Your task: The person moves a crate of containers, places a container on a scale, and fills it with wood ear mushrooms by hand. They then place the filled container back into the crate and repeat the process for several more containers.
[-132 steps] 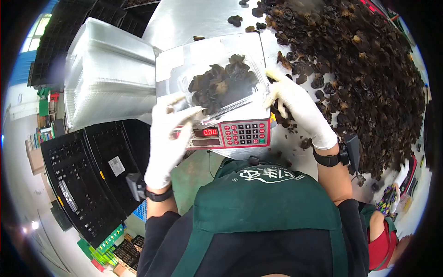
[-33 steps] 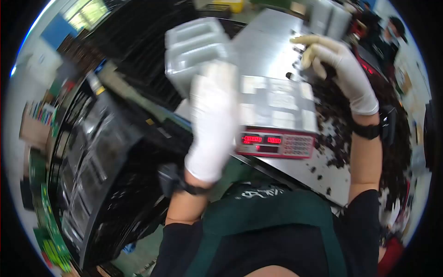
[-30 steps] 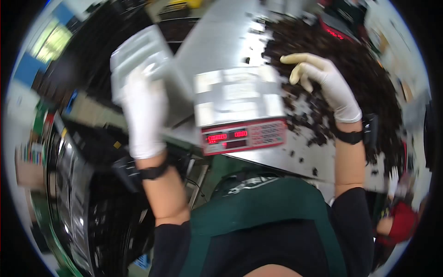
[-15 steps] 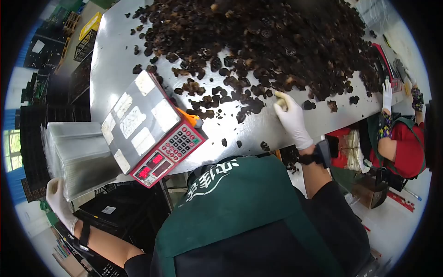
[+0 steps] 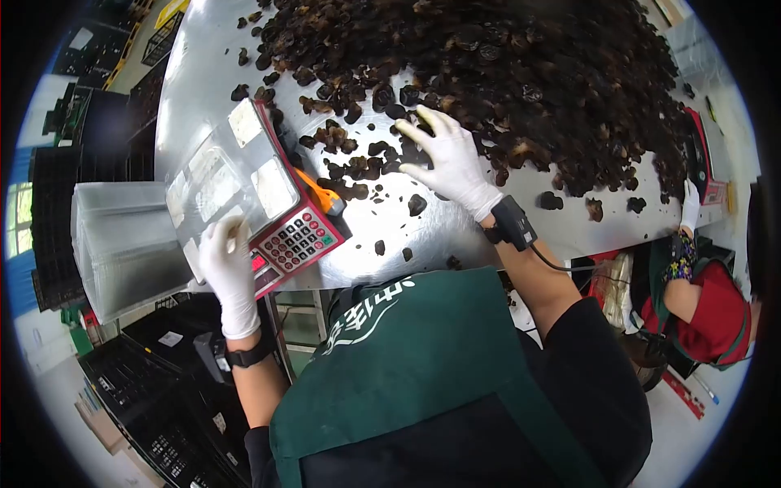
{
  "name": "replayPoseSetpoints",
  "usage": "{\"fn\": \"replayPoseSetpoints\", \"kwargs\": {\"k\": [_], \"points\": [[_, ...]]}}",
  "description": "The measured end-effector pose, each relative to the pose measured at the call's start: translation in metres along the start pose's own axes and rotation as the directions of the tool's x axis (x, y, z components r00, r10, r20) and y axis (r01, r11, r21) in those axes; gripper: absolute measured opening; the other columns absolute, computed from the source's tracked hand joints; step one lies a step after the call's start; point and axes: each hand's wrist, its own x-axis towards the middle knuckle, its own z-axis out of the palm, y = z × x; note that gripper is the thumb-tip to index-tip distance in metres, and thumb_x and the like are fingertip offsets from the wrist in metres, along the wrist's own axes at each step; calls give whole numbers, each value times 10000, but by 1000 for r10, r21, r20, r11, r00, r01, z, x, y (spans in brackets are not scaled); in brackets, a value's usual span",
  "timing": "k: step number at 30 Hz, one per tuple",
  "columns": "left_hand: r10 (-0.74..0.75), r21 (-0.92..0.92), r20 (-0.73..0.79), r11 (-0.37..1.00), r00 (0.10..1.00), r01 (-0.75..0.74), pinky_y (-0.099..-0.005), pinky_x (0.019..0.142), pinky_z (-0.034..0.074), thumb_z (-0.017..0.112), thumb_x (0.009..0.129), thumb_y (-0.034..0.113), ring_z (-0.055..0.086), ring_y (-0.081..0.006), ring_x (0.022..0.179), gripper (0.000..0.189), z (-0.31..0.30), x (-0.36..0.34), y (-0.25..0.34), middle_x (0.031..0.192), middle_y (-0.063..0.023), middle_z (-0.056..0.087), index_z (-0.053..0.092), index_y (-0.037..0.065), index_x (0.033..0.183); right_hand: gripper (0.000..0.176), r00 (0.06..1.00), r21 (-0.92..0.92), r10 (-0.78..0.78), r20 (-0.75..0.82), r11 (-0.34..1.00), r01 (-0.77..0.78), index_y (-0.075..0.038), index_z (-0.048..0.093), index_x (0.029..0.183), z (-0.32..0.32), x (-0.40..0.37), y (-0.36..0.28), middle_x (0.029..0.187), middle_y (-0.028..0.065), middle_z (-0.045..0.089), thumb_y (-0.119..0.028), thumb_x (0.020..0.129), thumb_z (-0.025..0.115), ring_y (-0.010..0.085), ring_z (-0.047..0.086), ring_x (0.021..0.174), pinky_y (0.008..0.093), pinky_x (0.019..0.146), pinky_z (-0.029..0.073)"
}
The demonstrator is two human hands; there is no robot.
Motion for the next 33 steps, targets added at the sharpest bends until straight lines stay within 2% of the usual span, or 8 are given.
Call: {"fn": "replayPoseSetpoints", "kwargs": {"k": [5,15,19,21,23,26,30,33], "points": [[-18,7,-27,1000,999,19,-389,961,478,749,812,34,616,-314,1087,442,16,-12,19,1163,-136,626,627,69,1235,603,983,-98,-39,179,994,57,-294,576,1362,17,12,10,1474,110,457,-466,806,735,305,510,1251,458,948,475],[-110,8,-60,994,992,111,-390,989,475,707,855,7,601,-321,1141,393,-5,-34,15,1226,-148,610,629,48,1238,350,947,103,-29,319,995,-4,-229,664,1198,22,68,23,1210,74,584,-254,850,684,259,667,978,381,840,556],[-107,7,-75,994,991,108,-387,980,479,698,865,4,611,-318,1126,351,-8,-31,11,1213,-147,620,647,44,1209,271,983,211,15,182,976,-54,-204,715,1076,31,81,34,1006,72,636,-220,806,704,268,669,928,371,828,549],[-127,-25,-98,992,987,125,-387,970,479,689,874,7,614,-316,1113,322,-7,-28,6,1198,-145,628,654,42,1192,260,972,499,177,154,835,-231,-116,716,1062,30,90,36,909,50,690,-228,828,720,199,668,765,325,721,545],[-176,-78,-129,983,976,167,-389,957,478,676,887,15,617,-313,1096,286,-3,-28,0,1179,-141,639,662,41,1171,256,780,694,400,481,369,-618,-42,720,1057,-1,104,19,886,32,717,-229,883,702,83,613,665,232,574,484],[-179,-21,-112,984,978,178,-395,929,475,651,909,31,620,-312,1064,226,8,-34,-18,1114,-129,663,669,42,1135,332,700,694,114,705,-314,-648,-40,644,1227,11,110,41,1002,59,696,-247,975,584,48,436,512,165,411,318],[-175,-8,-22,984,984,175,-387,938,436,627,914,57,626,-288,1005,162,9,-28,-9,1009,-99,684,693,69,1061,347,712,614,-62,700,-457,-644,-50,644,1240,6,120,6,1006,51,702,-254,966,582,47,439,518,172,425,325],[-146,-42,-50,989,988,144,-388,959,415,632,893,44,623,-278,1001,141,14,-21,4,998,-87,683,689,67,1020,334,772,761,-92,629,-135,-635,-34,680,1185,-19,147,-59,988,37,710,-252,945,597,47,505,565,170,475,381]]}}
